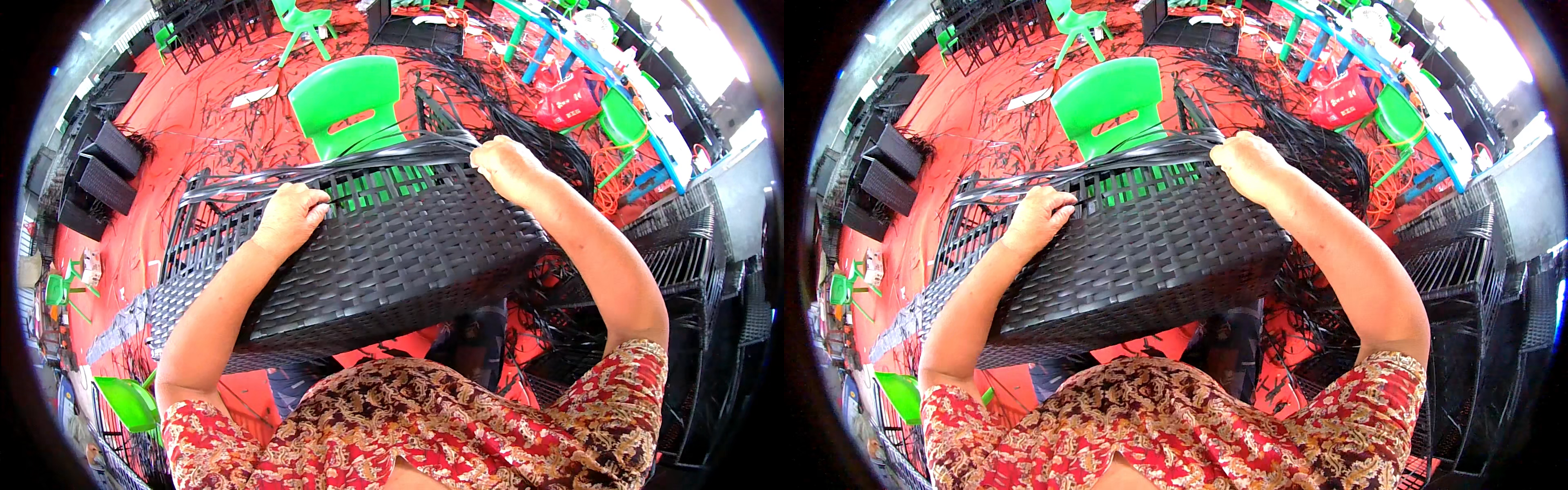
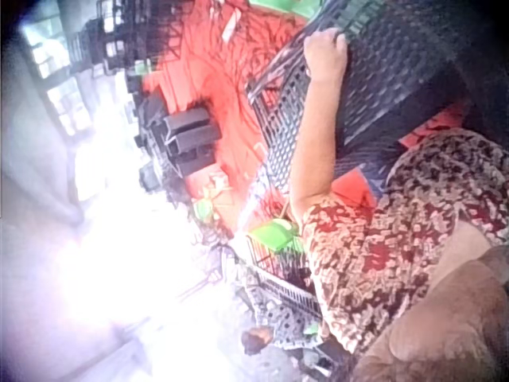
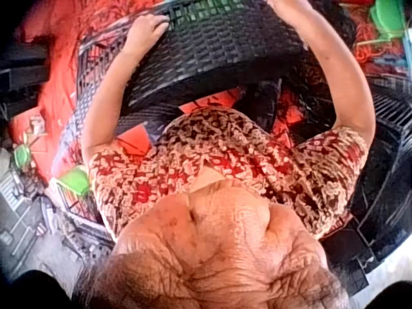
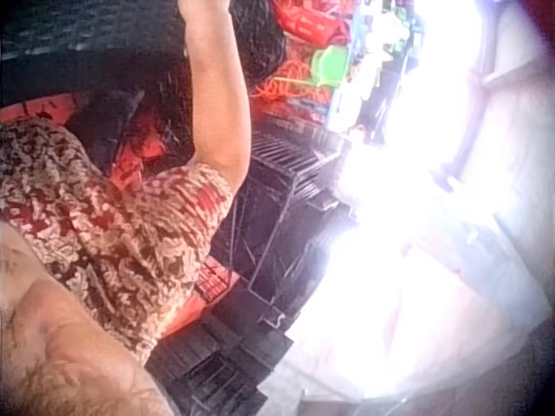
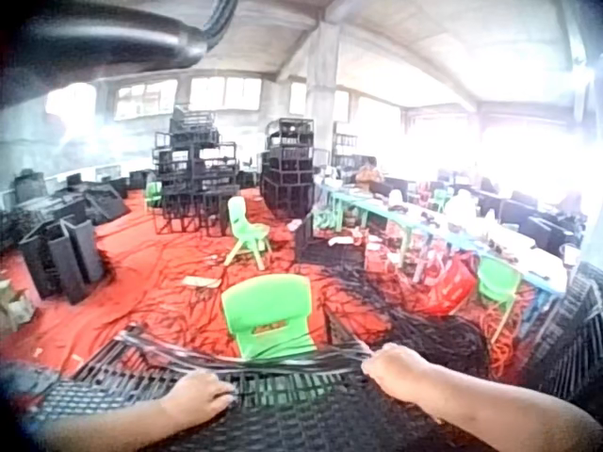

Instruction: The person weaves black plastic strips into the frame of a wicker chair seat. They repeatedly thread the strips through the frame and press them down to secure the weave, working on the same chair throughout the clip.

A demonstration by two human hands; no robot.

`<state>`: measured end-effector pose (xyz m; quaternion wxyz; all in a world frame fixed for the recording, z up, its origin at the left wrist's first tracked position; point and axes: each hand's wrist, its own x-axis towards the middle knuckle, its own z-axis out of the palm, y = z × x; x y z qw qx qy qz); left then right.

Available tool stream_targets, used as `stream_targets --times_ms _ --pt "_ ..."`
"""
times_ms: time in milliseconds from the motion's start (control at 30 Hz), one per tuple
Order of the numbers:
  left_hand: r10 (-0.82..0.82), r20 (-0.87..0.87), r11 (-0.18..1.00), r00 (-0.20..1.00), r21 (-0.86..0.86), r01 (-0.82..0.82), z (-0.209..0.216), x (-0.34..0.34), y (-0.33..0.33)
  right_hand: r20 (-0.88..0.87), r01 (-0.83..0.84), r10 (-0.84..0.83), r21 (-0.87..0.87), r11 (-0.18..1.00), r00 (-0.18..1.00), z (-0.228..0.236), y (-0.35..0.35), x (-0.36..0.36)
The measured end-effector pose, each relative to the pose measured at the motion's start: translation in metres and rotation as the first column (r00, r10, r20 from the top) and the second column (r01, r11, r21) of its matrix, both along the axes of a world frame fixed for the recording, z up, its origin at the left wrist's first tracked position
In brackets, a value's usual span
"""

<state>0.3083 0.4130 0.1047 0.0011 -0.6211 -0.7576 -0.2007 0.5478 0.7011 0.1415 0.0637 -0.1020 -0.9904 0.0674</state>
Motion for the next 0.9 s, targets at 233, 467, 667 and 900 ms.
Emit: stream_targets --times_ms 233,467,667,900 --pt "0.058 0.11 0.997 0.992 0.035 -0.062 -0.013 -0.009 -0.002 0.149 0.156 -0.086 -0.561 0.813 0.985 0.02 0.005 -0.001" --pt "-0.044 0.302 0.996 0.952 0.09 0.018 -0.012 -0.013 0.013 0.221 0.115 -0.03 -0.385 0.916 0.975 0.023 -0.001 -0.013" --pt "-0.065 0.28 0.997 0.958 -0.029 0.076 -0.008 -0.016 0.022 0.095 0.007 0.018 -0.258 0.966 0.995 0.02 0.001 -0.007" --pt "0.077 0.689 0.992 0.721 -0.125 0.014 0.003 -0.017 0.022 0.087 -0.054 0.061 -0.088 0.995 0.994 0.015 0.002 -0.009"
